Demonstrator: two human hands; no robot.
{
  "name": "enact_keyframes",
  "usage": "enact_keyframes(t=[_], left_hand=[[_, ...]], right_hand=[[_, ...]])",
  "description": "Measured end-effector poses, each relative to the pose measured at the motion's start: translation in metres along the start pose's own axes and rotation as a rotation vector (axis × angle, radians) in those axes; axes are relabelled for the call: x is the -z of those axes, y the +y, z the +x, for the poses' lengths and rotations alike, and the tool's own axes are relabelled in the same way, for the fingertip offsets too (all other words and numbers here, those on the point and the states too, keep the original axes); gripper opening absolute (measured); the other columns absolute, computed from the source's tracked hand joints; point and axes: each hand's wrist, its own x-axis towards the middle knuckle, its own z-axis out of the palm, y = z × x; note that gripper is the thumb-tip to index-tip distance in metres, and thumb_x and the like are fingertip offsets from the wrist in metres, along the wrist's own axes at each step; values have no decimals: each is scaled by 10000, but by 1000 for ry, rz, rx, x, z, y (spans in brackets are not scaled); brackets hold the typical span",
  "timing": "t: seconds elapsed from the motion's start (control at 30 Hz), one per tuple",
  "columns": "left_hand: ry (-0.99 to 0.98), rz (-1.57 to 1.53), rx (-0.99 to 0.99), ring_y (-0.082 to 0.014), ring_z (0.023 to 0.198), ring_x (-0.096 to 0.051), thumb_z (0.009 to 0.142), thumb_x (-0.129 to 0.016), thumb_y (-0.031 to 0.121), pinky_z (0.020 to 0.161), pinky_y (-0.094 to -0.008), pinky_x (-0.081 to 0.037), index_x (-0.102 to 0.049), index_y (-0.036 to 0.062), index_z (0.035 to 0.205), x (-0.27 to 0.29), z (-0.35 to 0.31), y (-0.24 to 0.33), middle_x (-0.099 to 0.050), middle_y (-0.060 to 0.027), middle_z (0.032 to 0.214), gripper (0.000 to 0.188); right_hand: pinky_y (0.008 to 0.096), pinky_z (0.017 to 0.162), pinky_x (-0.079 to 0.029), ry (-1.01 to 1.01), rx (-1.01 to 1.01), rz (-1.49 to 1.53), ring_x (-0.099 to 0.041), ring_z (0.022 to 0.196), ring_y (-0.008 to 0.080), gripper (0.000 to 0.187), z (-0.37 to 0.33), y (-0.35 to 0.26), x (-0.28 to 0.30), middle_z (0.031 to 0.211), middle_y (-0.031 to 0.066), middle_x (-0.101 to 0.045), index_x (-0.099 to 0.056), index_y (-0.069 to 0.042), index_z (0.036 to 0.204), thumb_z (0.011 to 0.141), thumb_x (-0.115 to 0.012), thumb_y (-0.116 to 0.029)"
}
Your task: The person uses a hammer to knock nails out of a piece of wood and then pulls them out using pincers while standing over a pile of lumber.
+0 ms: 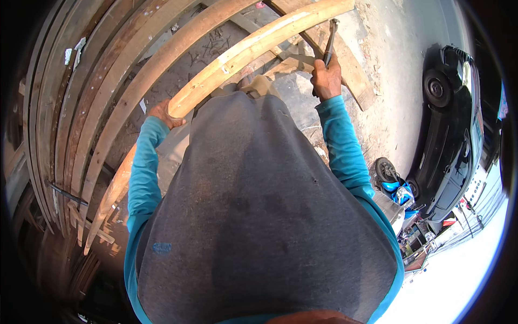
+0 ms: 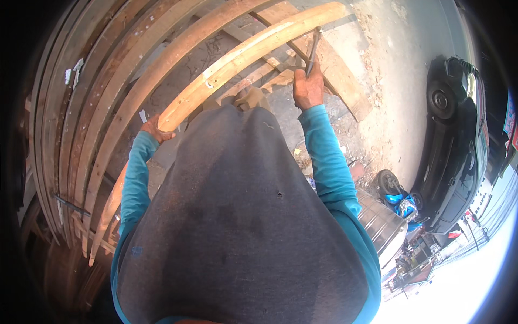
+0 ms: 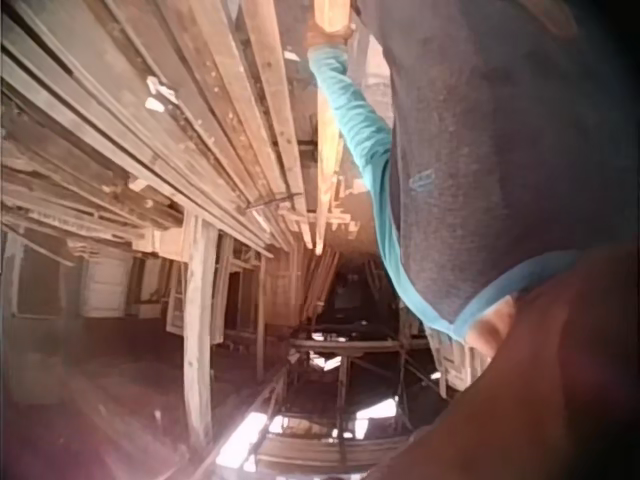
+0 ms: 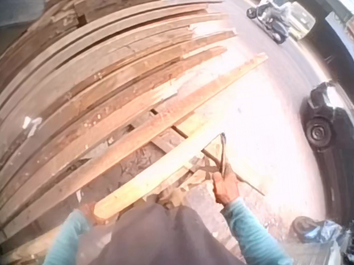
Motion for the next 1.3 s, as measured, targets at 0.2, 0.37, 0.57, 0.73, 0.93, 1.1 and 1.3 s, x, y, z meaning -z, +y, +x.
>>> enact_keyframes(t=[0.2, 0.37, 0.57, 0.73, 0.93, 1.1, 1.3], left_hand=[[52, 45, 22, -395, 1211, -612, 652, -926, 466, 1045, -452, -496, -479, -7, 1408, 8, -23, 31, -651, -242, 1268, 998], [96, 127, 76, -364, 1211, -619, 670, -916, 428, 1041, -411, -492, -448, 18, 1441, 6, -31, 44, -646, -236, 1274, 990], [135, 147, 122, -392, 1200, -618, 725, -888, 442, 1016, -454, -513, -464, 34, 1408, -4, -38, 42, -657, -222, 1262, 901], [191, 206, 92, -390, 1220, -608, 739, -874, 462, 1035, -474, -499, -453, 69, 1433, -8, -33, 39, -652, -201, 1290, 903], [95, 87, 52, -387, 1183, -632, 723, -893, 417, 1001, -465, -516, -507, 86, 1389, 2, -28, 27, -674, -195, 1249, 838], [48, -89, -13, -369, 1183, -630, 652, -930, 408, 1029, -443, -491, -536, 86, 1372, 8, -29, 25, -683, -186, 1221, 882], [207, 39, 2, -363, 1181, -632, 671, -914, 423, 1012, -446, -496, -564, 100, 1344, 0, -28, 32, -684, -182, 1222, 824]], right_hand=[[291, 512, -464, 98, -180, 300, -559, 565, 152, 476, -7, 9, 12, 738, 77, -598, -554, -3, 1333, 874, -578, -127], [446, 847, -552, 189, -97, -52, -686, 940, 419, 569, -3, 32, -2, 1080, 317, -665, -504, 71, 1363, 857, -564, -184], [360, 785, -520, -237, -66, -21, -659, 864, 290, 654, -43, 14, -13, 1007, 214, -671, -506, 14, 1437, 847, -642, -232], [249, 436, -397, 364, -258, 727, -445, 505, 93, 161, -3, 24, -2, 676, -3, -482, -558, -14, 1038, 901, -568, -100], [344, 664, -563, -639, -200, -67, -697, 727, 205, 428, -56, 16, -35, 946, 169, -693, -581, 37, 1264, 881, -528, -147], [286, 645, -553, -593, -243, 263, -679, 744, 158, 444, -96, 13, -68, 960, 114, -684, -534, 47, 1325, 909, -525, -106], [456, 950, -501, -295, 390, -211, -617, 1070, 454, 616, -113, 5, -96, 1163, 307, -635, -436, -33, 1479, 887, -577, -128]])
